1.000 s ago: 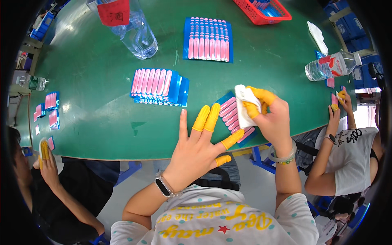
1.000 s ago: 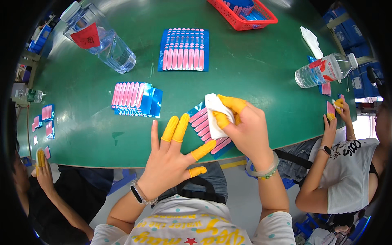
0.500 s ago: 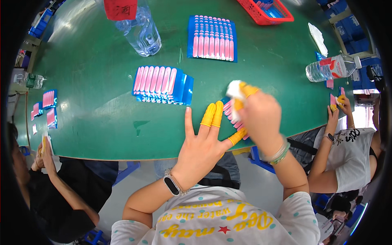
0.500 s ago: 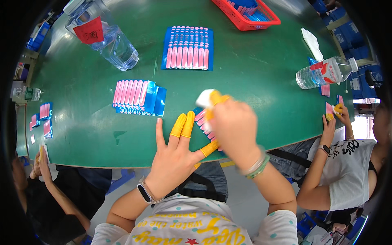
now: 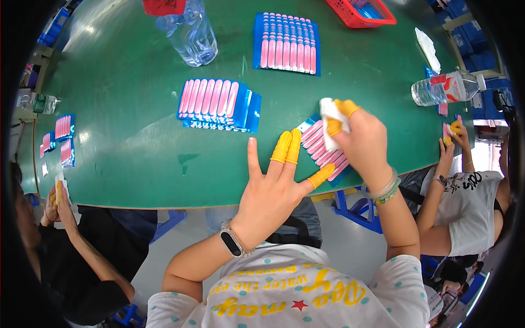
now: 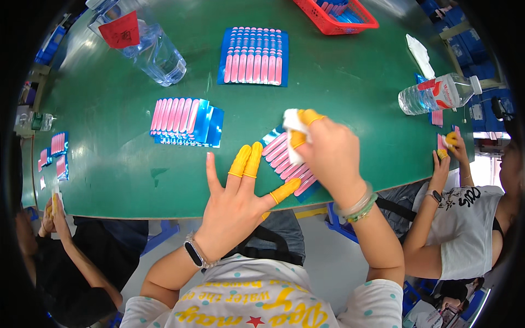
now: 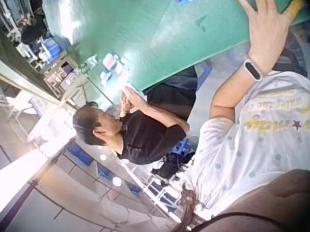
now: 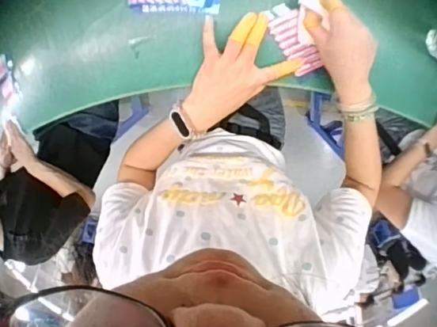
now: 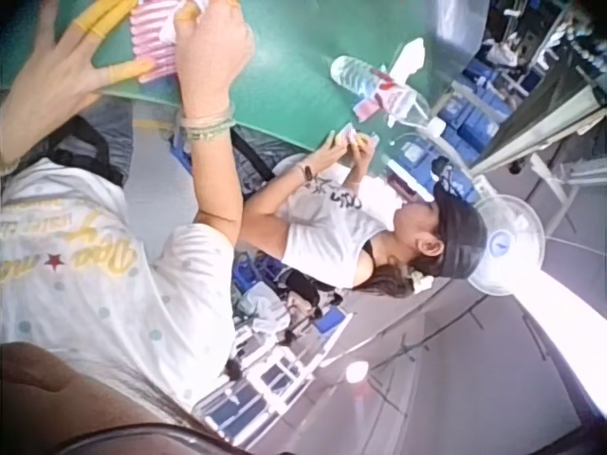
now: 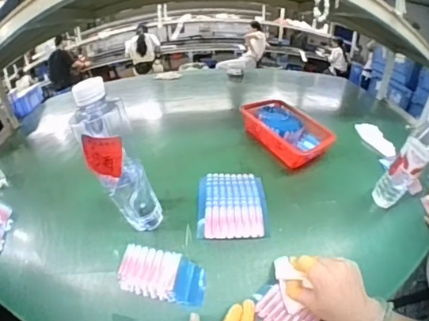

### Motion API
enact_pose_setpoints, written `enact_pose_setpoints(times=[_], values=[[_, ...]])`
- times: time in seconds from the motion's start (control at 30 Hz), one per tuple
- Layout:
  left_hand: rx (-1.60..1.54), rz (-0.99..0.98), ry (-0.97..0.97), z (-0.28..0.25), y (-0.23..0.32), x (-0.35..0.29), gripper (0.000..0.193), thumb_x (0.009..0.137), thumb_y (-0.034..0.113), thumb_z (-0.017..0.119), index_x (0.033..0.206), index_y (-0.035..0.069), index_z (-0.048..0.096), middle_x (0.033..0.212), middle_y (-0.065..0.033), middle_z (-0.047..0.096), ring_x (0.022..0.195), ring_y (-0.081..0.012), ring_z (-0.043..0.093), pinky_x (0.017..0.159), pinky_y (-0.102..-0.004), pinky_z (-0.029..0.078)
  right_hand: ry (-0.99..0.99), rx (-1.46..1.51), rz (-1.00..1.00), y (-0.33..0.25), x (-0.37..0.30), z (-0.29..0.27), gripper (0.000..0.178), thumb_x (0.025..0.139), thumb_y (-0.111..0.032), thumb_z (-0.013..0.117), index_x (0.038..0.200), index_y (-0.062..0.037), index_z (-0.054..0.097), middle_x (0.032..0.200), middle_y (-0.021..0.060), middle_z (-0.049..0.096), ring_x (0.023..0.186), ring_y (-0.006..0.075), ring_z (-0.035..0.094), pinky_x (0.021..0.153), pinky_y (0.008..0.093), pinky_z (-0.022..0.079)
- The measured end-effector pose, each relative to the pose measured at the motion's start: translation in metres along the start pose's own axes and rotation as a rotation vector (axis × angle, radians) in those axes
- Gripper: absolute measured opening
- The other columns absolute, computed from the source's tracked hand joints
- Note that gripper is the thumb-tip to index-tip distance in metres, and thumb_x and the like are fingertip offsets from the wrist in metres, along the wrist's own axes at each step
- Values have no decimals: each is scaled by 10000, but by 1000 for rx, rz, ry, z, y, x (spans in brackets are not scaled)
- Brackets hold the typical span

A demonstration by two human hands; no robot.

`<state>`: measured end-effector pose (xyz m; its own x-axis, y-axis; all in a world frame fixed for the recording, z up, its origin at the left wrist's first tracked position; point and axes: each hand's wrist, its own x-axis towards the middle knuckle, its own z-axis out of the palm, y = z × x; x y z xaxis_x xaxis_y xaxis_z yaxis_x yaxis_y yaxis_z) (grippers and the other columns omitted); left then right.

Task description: The person cleans small plastic parts on a factory table by wiping them with a cleaning cloth moistened with liquid from a bottle.

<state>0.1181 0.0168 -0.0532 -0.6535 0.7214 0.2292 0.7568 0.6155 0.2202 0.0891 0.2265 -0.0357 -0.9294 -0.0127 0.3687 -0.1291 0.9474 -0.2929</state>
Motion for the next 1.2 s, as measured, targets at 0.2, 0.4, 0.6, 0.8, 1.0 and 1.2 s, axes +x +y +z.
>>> enact_pose_setpoints(times=[0.2,0.4,0.6,0.8,1.0,1.2], values=[[-39,25,-81,-5,-1,1,494,832,282,676,1269,496,592,1394,-243,459,1358,-341,418,1084,-763,121,21,-109,-56,6,-5,2,297,714,-178,753,960,-31,674,734,127,626,623,325,617,565,418,503],[-8,21,-111,-4,-2,-3,472,835,283,668,1248,504,606,1387,-240,466,1367,-339,408,1086,-764,112,-98,4,-164,-22,-20,-5,320,710,-183,759,997,-62,687,762,118,640,638,310,622,585,403,509],[-7,29,-79,-4,-2,4,458,839,282,659,1242,494,613,1375,-244,478,1364,-339,413,1084,-766,111,-23,-70,-75,-5,-19,-3,283,640,-179,782,876,-69,670,722,105,617,651,309,613,610,410,505],[-46,32,-46,-4,-4,-1,485,826,280,682,1280,430,603,1438,-269,417,1364,-344,404,1079,-765,117,-18,47,22,5,-19,-6,287,681,-151,769,934,-51,678,754,119,636,674,320,624,612,412,504],[-104,32,-46,-6,-8,-4,655,769,330,725,1371,154,539,1448,-267,415,1359,-354,398,1086,-751,140,-40,-68,-13,6,-19,-11,291,719,-142,756,977,-34,678,771,125,640,683,326,626,613,429,501],[-11,63,-76,-4,-6,-5,689,754,342,737,1370,106,536,1440,-245,440,1363,-344,399,1099,-733,153,-43,3,-77,-20,-58,-11,351,671,-149,785,990,-51,675,748,123,615,664,320,608,602,409,494]])
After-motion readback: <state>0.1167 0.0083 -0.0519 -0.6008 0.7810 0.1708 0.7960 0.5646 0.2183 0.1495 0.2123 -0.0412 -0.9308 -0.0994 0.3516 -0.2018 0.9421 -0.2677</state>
